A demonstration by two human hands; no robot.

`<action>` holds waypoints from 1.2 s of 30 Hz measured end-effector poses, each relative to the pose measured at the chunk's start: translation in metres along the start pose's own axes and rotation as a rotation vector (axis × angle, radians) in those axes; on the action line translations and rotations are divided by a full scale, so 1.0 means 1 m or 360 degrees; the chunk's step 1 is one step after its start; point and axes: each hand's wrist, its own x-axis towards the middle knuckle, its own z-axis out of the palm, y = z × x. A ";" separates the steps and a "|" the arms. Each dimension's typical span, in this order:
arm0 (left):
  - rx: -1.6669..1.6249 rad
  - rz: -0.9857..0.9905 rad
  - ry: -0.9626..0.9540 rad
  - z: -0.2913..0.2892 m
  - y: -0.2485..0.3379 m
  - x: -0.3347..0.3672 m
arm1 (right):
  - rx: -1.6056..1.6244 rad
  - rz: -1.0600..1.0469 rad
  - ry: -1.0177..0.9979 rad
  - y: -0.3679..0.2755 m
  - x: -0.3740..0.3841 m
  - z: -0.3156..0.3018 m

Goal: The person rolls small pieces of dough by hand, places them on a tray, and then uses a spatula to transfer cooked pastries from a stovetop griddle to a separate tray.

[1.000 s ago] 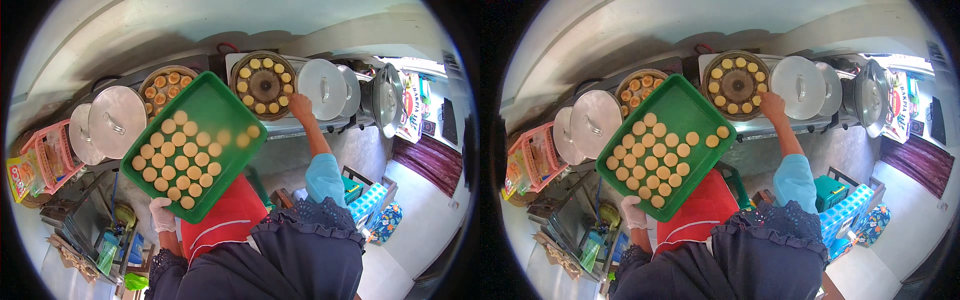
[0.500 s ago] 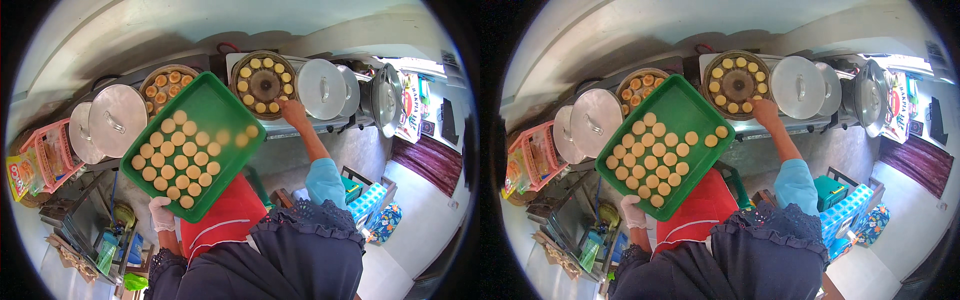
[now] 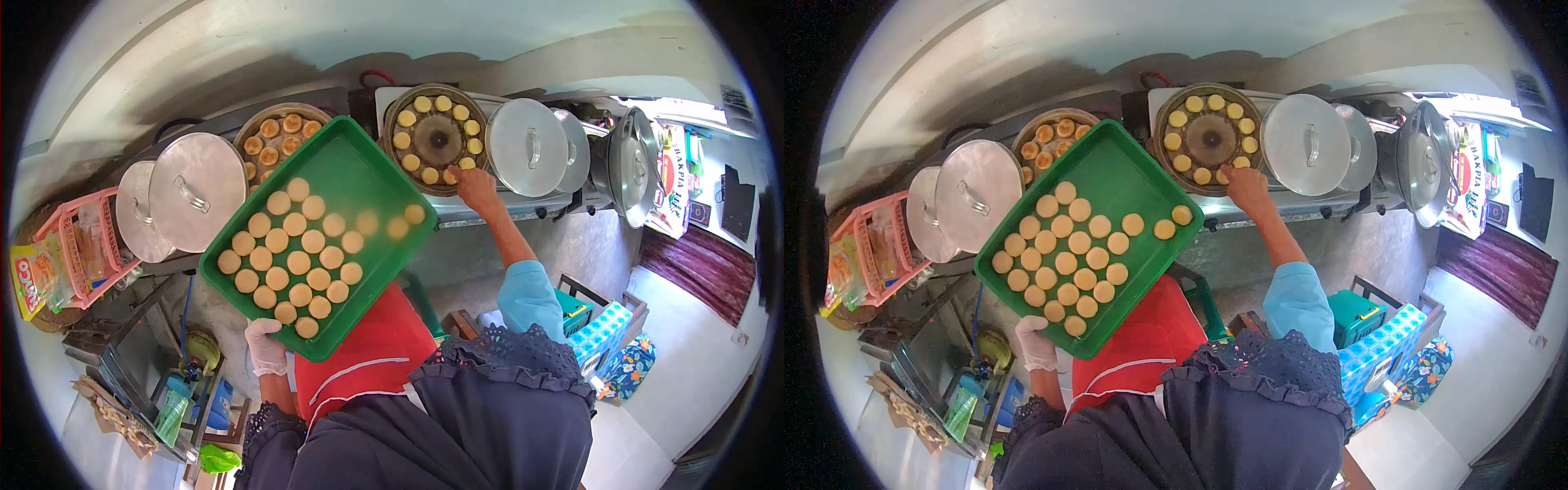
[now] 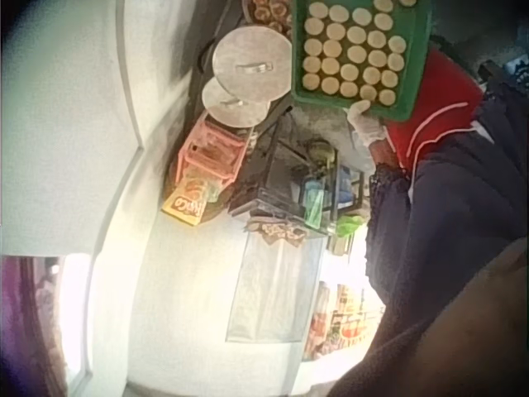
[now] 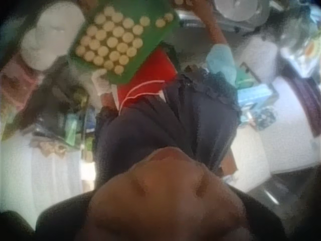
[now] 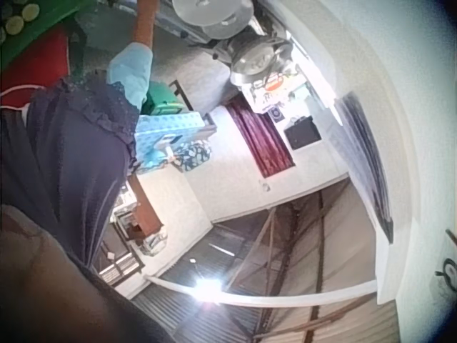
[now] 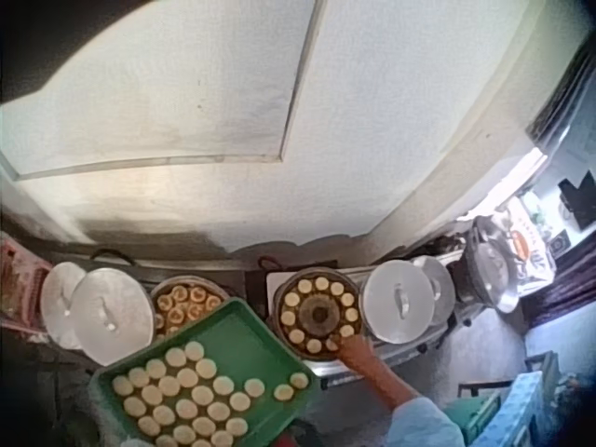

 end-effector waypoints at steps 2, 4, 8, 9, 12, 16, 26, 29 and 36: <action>-0.0035 0.0014 -0.0006 0.000 0.000 0.000 | 0.0022 0.0163 -0.0118 -0.024 0.000 -0.028; -0.0022 0.0038 -0.0086 0.001 0.003 0.003 | 0.0324 -0.0116 0.0494 -0.049 -0.009 -0.039; -0.0014 0.0024 -0.0104 0.011 0.009 0.000 | 0.0673 -0.0835 0.0561 -0.125 -0.036 -0.059; -0.0050 0.0016 -0.0107 0.013 0.009 0.001 | 0.0570 -0.0988 0.0459 -0.139 -0.038 -0.053; -0.0111 0.0009 -0.0127 0.018 0.011 0.002 | 0.0537 -0.0811 0.0252 -0.163 -0.048 -0.036; -0.0101 0.0014 -0.0125 0.009 0.007 0.003 | 0.0660 -0.0812 0.0206 -0.163 -0.051 -0.034; -0.0013 -0.0014 -0.0148 0.007 0.006 0.001 | 0.2361 -0.0026 0.0106 -0.123 -0.046 -0.069; -0.0008 0.0022 -0.0057 0.001 0.003 -0.002 | 0.2090 0.0391 0.0530 -0.079 -0.002 -0.059; -0.0009 0.0014 -0.0079 0.007 0.003 -0.001 | 0.1340 0.0402 0.0632 -0.021 0.056 0.033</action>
